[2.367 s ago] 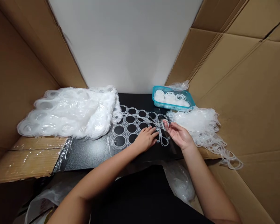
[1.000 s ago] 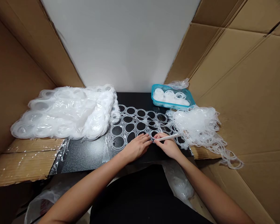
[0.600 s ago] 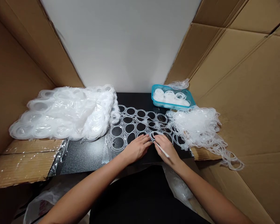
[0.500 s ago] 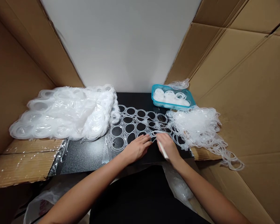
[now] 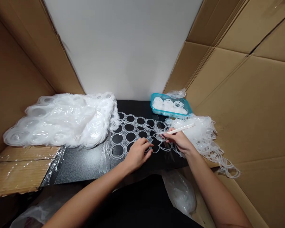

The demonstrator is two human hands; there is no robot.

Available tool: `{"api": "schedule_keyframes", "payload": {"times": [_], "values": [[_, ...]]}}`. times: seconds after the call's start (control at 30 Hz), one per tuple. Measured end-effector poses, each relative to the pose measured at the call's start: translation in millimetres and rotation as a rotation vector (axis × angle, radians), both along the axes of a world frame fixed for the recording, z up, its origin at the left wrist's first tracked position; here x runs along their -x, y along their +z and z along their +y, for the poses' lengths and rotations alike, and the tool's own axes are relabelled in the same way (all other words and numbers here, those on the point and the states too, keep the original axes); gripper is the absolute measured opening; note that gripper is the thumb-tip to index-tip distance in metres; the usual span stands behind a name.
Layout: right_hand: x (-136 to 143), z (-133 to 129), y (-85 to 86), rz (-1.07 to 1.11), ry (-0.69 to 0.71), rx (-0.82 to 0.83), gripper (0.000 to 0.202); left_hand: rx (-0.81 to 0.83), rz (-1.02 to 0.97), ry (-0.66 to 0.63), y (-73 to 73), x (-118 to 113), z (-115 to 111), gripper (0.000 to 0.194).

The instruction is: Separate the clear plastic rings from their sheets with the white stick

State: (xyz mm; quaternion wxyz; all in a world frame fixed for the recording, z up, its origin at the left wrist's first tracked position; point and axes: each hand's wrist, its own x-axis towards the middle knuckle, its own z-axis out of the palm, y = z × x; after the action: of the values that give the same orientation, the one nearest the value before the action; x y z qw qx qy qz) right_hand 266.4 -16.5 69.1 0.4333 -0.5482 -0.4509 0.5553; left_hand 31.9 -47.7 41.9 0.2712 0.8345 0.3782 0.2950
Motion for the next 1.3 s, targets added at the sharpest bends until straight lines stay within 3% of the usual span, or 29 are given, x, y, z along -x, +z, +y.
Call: {"api": "schedule_keyframes", "payload": {"times": [0.07, 0.2, 0.37, 0.7, 0.87, 1.07, 1.17, 1.23, 1.3], "values": [[9, -11, -2.5, 0.013, 0.010, -0.006, 0.046, 0.217, -0.115, 0.105, 7.1, -14, 2, 0.019], [20, -28, -7.0, -0.117, 0.010, -0.063, 0.040, 0.650, -0.383, 0.113, 3.7, -34, 12, 0.019], [29, -41, -6.9, -0.407, 0.026, -0.248, 0.028, 0.842, -0.573, 0.138, -9.9, -42, 17, 0.024], [40, -48, -8.4, -0.729, -0.010, -0.452, 0.020, 0.865, -0.618, 0.267, -15.5, -52, 14, 0.013], [16, -22, 1.6, -0.789, -0.095, -0.445, 0.020, 0.876, -0.566, 0.272, -14.4, -48, 17, 0.011], [-31, 29, -2.6, -0.945, -0.417, -0.521, 0.020, 0.797, -0.417, 0.219, -12.4, -39, 14, 0.012], [-43, 45, -9.8, -0.820, -0.531, -0.423, 0.023, 0.696, -0.317, 0.179, -7.3, -38, 7, 0.014], [-44, 47, -12.2, -0.567, -0.542, -0.311, 0.027, 0.633, -0.266, 0.156, -0.8, -38, -2, 0.014], [-39, 43, -12.3, -0.216, -0.463, -0.186, 0.029, 0.527, -0.189, 0.101, 5.8, -33, -13, 0.011]]}}
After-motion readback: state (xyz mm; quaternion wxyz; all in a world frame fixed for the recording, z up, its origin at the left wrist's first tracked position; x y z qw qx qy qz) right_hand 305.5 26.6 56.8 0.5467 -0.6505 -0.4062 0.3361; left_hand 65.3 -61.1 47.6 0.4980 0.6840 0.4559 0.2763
